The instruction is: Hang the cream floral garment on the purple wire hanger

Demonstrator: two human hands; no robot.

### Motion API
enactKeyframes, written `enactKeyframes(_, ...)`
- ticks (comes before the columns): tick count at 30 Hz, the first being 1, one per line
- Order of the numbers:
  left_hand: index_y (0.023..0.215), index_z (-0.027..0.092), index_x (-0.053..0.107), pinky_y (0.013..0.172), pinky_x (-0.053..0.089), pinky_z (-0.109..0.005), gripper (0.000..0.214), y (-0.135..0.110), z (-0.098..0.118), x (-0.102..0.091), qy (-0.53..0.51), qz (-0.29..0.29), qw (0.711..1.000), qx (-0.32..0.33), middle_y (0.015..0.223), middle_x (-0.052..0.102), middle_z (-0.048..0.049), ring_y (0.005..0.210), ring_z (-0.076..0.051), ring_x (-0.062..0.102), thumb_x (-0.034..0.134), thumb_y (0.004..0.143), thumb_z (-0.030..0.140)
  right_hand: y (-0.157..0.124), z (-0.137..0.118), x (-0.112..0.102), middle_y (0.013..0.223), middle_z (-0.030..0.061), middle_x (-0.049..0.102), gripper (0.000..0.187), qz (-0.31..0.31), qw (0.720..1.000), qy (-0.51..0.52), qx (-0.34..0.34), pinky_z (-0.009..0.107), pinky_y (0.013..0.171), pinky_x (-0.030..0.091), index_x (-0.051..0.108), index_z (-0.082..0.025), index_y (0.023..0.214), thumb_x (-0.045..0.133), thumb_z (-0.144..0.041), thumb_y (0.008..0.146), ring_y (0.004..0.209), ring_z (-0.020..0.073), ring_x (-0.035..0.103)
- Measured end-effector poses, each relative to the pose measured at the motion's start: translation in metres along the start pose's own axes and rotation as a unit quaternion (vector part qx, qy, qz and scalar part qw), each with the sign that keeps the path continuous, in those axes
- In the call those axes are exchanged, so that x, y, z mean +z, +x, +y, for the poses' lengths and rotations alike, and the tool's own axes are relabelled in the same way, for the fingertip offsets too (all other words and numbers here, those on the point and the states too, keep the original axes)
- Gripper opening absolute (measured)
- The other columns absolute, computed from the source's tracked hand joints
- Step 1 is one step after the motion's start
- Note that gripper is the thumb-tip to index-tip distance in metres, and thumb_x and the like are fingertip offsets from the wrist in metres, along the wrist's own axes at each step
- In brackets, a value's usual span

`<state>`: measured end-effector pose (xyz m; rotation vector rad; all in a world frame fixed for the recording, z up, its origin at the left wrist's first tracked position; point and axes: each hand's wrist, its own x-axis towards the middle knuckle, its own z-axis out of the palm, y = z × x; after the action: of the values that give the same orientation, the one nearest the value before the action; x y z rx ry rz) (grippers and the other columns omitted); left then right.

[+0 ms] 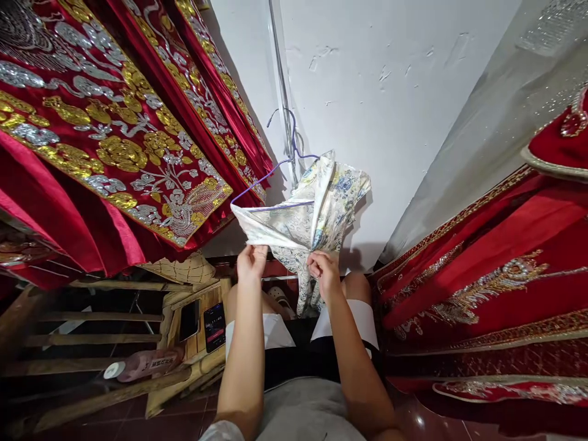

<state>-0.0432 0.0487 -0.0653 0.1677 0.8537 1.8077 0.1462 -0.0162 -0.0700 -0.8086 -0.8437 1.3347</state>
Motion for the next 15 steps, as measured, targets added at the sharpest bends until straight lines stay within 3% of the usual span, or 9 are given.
enactKeyframes(4,0.076,0.015,0.058,0.078,0.053,-0.021,0.03,-0.023,-0.035,-0.008,-0.013,0.028,1.0,-0.005,0.068,0.061,0.0002,0.063,-0.008,0.063,0.042,0.1,0.006,-0.006,-0.001,-0.029,0.044,-0.006,0.03,0.036,-0.016,0.998,-0.055,-0.003,0.029,0.047,0.021,0.054,-0.022,0.052,0.066,-0.047,0.075,0.042,0.009,0.024)
enactKeyframes(8,0.082,0.016,0.064,0.078,0.05,-0.019,0.01,-0.044,-0.039,-0.006,-0.007,-0.002,1.0,0.024,0.08,0.065,0.0002,0.071,-0.008,0.064,0.067,0.09,0.018,-0.013,-0.011,-0.055,0.041,-0.0047,0.03,0.038,-0.08,0.986,-0.142,0.046,0.029,0.048,0.02,0.056,-0.023,0.045,0.065,-0.044,0.076,0.042,0.0099,0.023)
enactKeyframes(10,0.082,0.017,0.064,0.075,0.049,-0.02,0.02,-0.058,-0.035,-0.001,0.017,-0.076,0.996,0.051,0.082,0.064,0.0,0.074,-0.01,0.062,0.079,0.082,0.031,-0.015,-0.016,-0.062,0.042,-0.0031,0.035,0.037,-0.13,0.959,-0.234,0.098,0.03,0.049,0.023,0.06,-0.023,0.047,0.067,-0.042,0.078,0.044,0.0121,0.028)
enactKeyframes(12,0.083,0.018,0.063,0.073,0.048,-0.023,0.034,-0.073,-0.031,0.005,0.063,-0.175,0.98,0.074,0.083,0.062,-0.0003,0.074,-0.013,0.06,0.083,0.077,0.045,-0.013,-0.019,-0.064,0.048,-0.0009,0.043,0.036,-0.132,0.933,-0.315,0.112,0.031,0.052,0.03,0.063,-0.024,0.054,0.067,-0.046,0.081,0.051,0.0154,0.036)
enactKeyframes(15,0.085,0.02,0.063,0.077,0.048,-0.026,0.036,-0.1,-0.028,0.014,0.175,-0.296,0.933,0.112,0.086,0.061,-0.0017,0.079,-0.016,0.058,0.074,0.086,0.054,-0.007,-0.018,-0.054,0.071,0.0046,0.061,0.042,-0.08,0.942,-0.322,0.053,0.033,0.067,0.045,0.066,-0.024,0.071,0.058,-0.063,0.087,0.073,0.0219,0.055)
